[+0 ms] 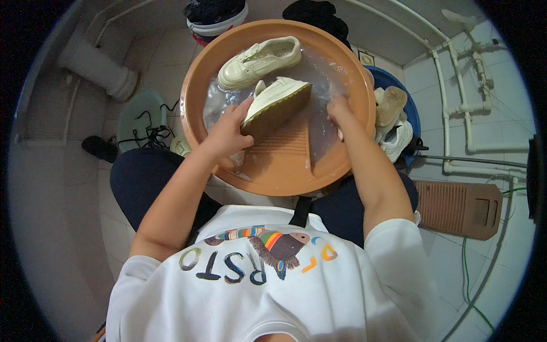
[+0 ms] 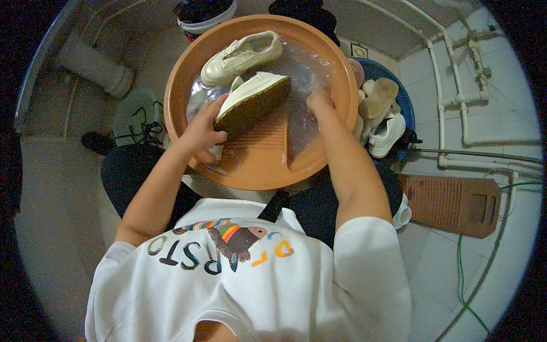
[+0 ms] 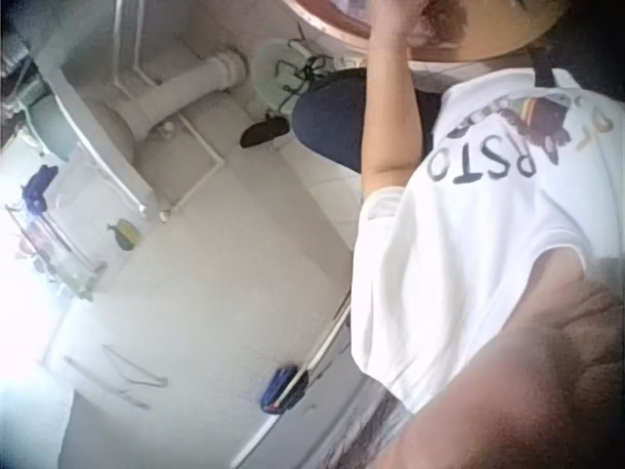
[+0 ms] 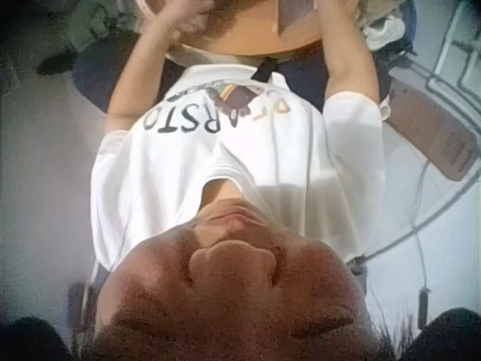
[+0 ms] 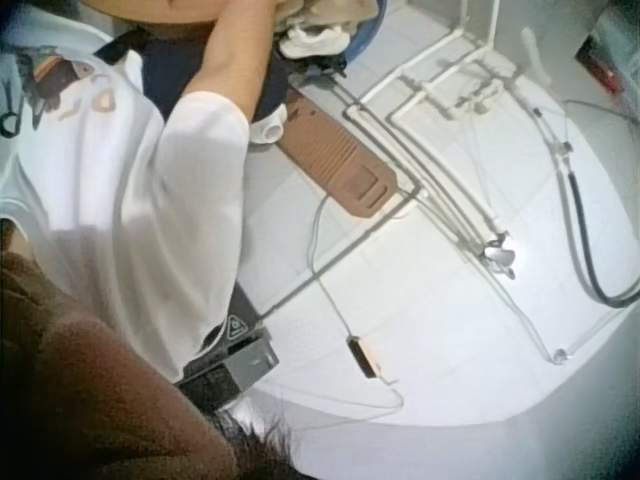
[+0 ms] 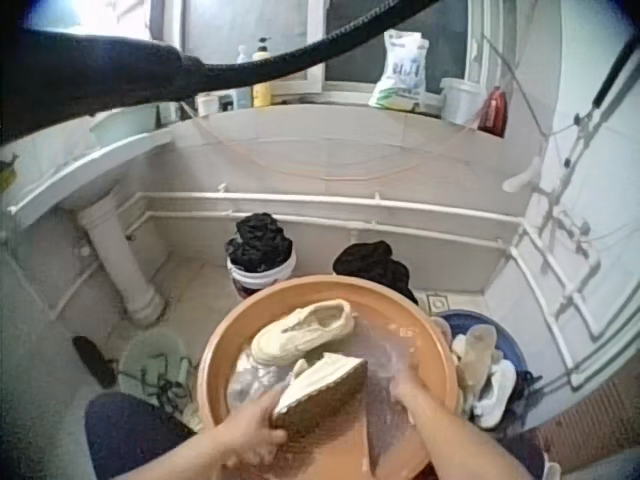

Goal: The person scrubs a pair of white sneakers in a basin of soapy water using a brush. They clean the uppers, sides, and soles of the shoes, repeatedly dipping them in the water and scrubbing with the brush.

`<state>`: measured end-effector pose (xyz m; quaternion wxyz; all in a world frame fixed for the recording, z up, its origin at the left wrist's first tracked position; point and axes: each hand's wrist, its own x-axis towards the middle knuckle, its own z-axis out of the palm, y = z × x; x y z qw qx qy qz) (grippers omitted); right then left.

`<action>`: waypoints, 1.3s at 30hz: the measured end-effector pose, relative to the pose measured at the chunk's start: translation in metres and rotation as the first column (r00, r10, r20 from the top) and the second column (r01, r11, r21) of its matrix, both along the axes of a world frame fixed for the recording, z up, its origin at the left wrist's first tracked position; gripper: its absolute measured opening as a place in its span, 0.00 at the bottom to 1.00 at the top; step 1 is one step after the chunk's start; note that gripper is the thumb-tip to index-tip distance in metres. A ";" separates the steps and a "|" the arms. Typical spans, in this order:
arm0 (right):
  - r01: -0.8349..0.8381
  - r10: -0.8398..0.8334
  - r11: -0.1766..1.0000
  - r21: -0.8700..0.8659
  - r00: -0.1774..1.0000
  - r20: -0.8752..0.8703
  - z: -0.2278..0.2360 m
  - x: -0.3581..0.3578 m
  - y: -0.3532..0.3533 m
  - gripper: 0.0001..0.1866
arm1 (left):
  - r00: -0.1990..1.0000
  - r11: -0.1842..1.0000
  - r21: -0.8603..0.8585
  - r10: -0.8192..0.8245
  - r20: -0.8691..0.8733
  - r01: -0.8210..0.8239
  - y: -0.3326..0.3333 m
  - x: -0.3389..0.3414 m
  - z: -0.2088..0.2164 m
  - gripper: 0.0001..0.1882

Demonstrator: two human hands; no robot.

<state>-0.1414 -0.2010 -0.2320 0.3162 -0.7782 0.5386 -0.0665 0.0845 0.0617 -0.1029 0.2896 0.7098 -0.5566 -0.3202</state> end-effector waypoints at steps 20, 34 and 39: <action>-0.485 0.484 0.863 -0.140 0.874 -0.044 0.172 0.048 0.108 0.28 | 0.978 0.977 -0.213 0.016 0.206 0.029 0.000 -0.027 -0.008 0.37; -0.251 0.389 0.917 0.312 0.737 -0.552 0.022 0.013 0.012 0.23 | 0.942 0.914 -0.302 -0.190 0.275 0.272 0.001 -0.014 0.010 0.29; 0.023 -0.049 0.994 0.106 0.969 0.242 0.004 0.001 0.006 0.30 | 0.974 0.976 -0.188 -0.067 0.215 0.108 -0.004 -0.021 -0.016 0.42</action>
